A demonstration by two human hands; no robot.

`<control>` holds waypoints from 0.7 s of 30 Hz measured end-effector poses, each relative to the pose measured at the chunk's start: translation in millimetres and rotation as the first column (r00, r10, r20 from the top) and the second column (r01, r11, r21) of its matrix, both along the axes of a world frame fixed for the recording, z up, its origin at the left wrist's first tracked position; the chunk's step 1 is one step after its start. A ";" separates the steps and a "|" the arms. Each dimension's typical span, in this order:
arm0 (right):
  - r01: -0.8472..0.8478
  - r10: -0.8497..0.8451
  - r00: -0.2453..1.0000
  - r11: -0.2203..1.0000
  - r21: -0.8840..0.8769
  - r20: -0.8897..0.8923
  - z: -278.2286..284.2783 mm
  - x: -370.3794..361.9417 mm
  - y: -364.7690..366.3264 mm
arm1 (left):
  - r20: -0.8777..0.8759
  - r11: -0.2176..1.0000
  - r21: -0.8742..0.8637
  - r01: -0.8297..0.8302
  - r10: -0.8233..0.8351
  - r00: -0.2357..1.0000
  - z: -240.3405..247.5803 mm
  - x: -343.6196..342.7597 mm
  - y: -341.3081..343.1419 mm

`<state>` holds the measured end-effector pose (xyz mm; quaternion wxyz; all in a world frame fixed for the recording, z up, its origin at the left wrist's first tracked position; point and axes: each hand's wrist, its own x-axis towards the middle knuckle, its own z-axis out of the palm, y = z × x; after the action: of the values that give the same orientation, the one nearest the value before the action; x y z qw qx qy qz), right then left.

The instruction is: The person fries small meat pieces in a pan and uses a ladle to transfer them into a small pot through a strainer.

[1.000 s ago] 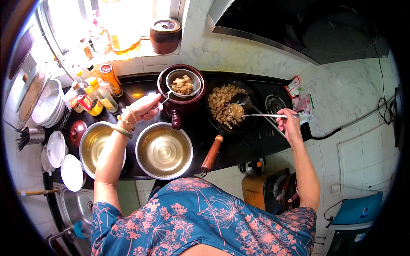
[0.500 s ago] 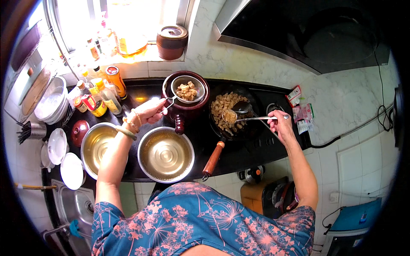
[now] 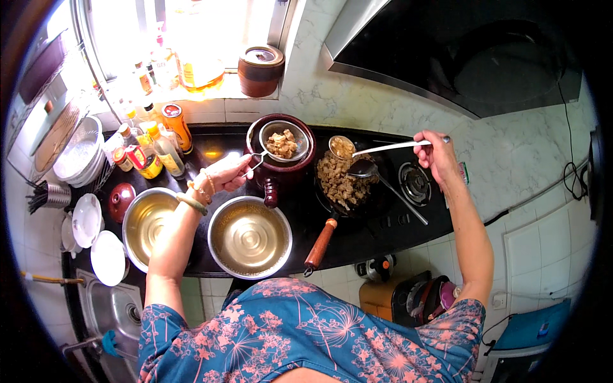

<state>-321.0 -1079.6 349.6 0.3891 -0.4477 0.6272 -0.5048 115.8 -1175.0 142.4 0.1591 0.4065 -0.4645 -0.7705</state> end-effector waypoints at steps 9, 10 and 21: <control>-0.236 0.231 0.966 0.971 -0.037 -0.118 -10.4 83.3 -50.3 | 0.044 0.998 -0.059 0.000 0.002 0.999 1.0 -1.2 0.4; -0.288 0.277 0.942 0.957 -0.030 -0.190 -19.5 98.2 -48.4 | 0.040 0.999 -0.054 0.000 0.002 0.999 0.1 -0.8 0.0; -0.576 0.073 0.545 0.756 -0.310 -0.835 -34.6 104.7 9.1 | 0.070 0.992 -0.125 -0.024 0.033 0.997 1.4 -0.8 4.0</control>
<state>-216.3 -1070.5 314.9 0.0192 -0.8263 0.4561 -0.3298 114.9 -1171.0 143.8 0.1782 0.4297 -0.5110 -0.7228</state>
